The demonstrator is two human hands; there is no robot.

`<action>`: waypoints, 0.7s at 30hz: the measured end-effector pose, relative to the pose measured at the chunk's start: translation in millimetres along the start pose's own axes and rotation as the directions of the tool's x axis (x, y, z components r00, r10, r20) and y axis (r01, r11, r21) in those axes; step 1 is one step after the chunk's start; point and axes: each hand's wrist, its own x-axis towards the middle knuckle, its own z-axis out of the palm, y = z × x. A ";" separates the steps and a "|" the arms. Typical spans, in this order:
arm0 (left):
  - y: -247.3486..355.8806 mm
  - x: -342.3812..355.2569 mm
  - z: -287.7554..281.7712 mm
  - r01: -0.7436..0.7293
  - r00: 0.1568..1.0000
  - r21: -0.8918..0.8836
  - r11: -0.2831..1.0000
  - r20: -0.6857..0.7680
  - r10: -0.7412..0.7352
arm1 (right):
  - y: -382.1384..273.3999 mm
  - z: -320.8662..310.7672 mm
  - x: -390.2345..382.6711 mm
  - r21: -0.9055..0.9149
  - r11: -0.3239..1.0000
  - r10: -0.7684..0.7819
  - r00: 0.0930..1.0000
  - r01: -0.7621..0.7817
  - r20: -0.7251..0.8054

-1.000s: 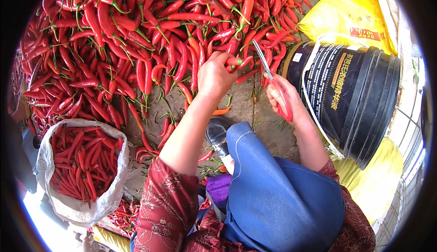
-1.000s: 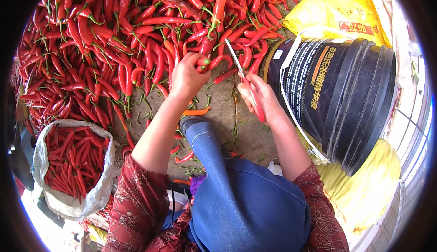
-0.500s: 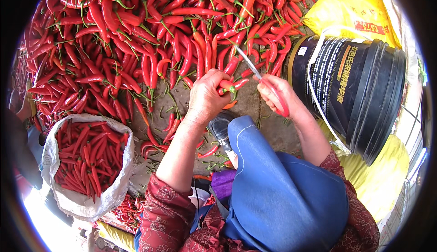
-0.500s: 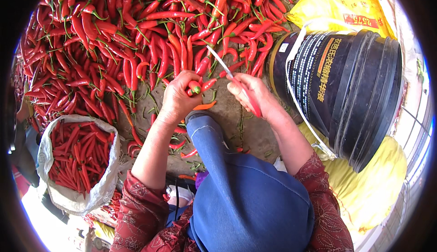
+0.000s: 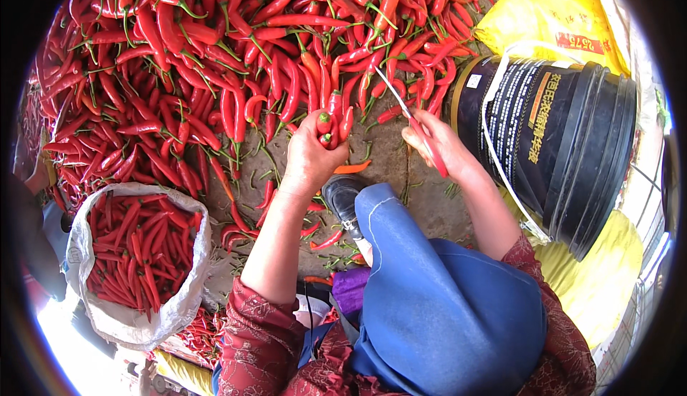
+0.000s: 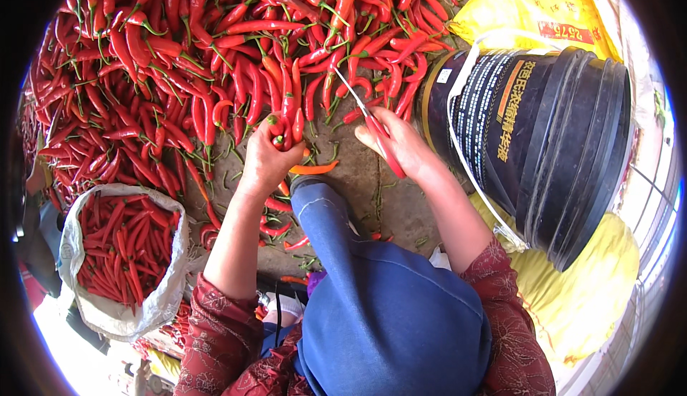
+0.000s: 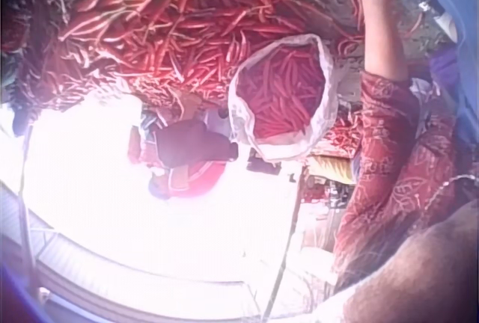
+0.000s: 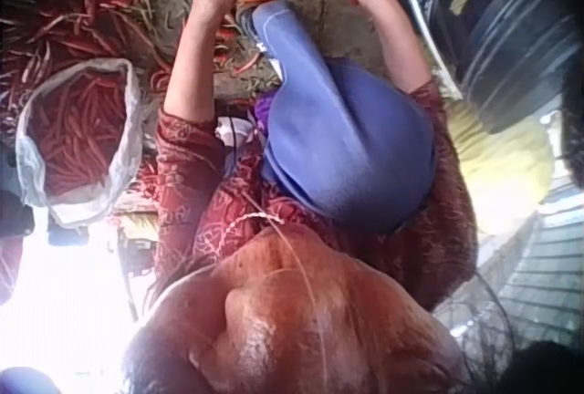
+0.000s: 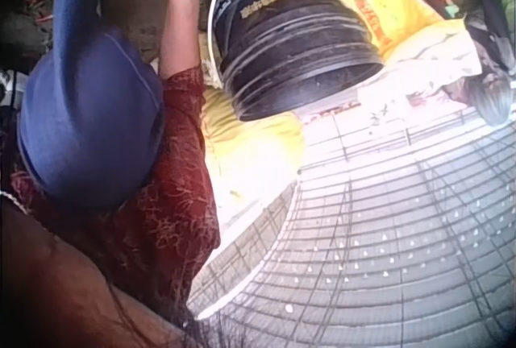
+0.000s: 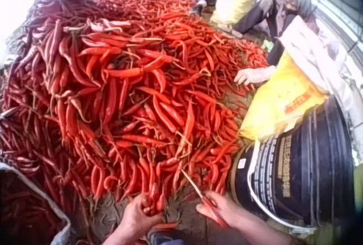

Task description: The person sits on the ground and uses scissors to cut the stems off red chilies, placing the trimmed peppers into a white sack. The person occasionally lifts the sack to adjust its position.

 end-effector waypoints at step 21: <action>28.9 10.6 -28.6 0.215 0.956 -0.239 0.947 0.250 -0.154 | -12.7 -4.4 -29.9 -0.399 0.909 -0.125 0.992 0.122 0.018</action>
